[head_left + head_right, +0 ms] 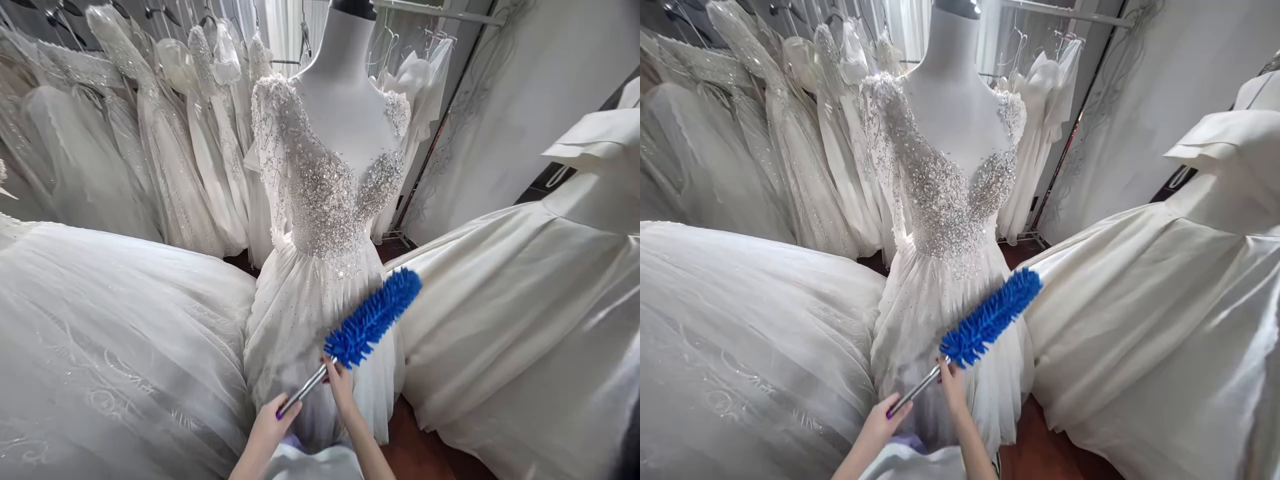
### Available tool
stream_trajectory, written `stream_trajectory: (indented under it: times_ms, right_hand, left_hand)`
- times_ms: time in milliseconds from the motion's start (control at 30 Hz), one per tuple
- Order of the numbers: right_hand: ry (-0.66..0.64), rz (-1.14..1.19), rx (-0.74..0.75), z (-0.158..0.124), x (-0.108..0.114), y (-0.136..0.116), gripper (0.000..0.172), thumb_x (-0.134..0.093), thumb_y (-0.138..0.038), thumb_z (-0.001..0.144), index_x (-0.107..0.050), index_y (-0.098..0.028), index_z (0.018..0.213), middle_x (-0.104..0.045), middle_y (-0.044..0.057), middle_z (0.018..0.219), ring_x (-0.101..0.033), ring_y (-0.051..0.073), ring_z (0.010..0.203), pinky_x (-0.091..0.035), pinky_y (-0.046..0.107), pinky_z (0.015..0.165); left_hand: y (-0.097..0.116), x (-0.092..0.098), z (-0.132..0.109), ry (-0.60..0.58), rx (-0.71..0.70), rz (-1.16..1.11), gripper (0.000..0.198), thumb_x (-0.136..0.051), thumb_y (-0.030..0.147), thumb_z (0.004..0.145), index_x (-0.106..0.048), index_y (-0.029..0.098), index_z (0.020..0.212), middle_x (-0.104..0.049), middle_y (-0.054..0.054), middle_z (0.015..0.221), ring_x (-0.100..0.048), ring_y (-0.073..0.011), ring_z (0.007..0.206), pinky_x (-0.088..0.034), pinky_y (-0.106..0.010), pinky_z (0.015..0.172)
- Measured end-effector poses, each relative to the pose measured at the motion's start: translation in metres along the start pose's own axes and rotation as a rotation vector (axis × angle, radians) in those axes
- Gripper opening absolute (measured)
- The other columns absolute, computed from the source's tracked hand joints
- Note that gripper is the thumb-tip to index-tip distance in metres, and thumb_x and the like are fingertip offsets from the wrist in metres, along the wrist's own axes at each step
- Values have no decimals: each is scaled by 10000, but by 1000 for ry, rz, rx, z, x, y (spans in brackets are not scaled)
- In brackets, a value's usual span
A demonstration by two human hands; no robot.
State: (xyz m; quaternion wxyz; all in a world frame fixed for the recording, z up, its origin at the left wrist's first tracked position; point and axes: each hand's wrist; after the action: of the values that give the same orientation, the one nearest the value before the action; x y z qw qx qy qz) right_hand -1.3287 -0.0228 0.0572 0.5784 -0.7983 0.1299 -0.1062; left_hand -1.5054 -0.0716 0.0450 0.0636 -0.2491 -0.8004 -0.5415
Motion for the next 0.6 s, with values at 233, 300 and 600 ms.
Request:
stream_trajectory:
  times_ms: [233, 300, 600]
  right_hand:
    - [-112, -28, 137, 12, -53, -35, 573, -552, -729, 641, -675, -180, 748, -547, -12, 621, -516, 142, 617, -435, 294, 619]
    - [-158, -51, 72, 5, -53, -19, 628, -534, -767, 600, -682, -168, 719, -512, -20, 549, -510, 142, 539, -432, 305, 561]
    - [-147, -97, -149, -64, -20, 28, 582, -430, -790, 593, -499, -216, 520, -445, -18, 461, -464, 141, 440, -403, 325, 492]
  left_hand:
    - [36, 65, -10, 27, -43, 152, 531, -357, 711, 793, -585, 233, 824, -473, 71, 586, -461, -108, 602, -326, -234, 628]
    - [22, 64, -18, 20, -11, 202, 525, -346, 705, 800, -600, 247, 837, -577, 51, 669, -527, -128, 680, -352, -238, 689]
    - [-24, 21, -73, -15, 110, 241, 479, -367, 660, 809, -484, 217, 665, -529, 47, 618, -476, -118, 640, -316, -226, 644]
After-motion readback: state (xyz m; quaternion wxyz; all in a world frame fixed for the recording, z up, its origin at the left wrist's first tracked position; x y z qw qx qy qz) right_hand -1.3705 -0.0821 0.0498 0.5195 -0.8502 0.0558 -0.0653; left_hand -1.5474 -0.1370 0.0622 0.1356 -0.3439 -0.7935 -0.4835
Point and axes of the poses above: each hand's wrist, its own z-axis towards the middle knuckle, its own x-axis out of the back of the hand, y = z × x
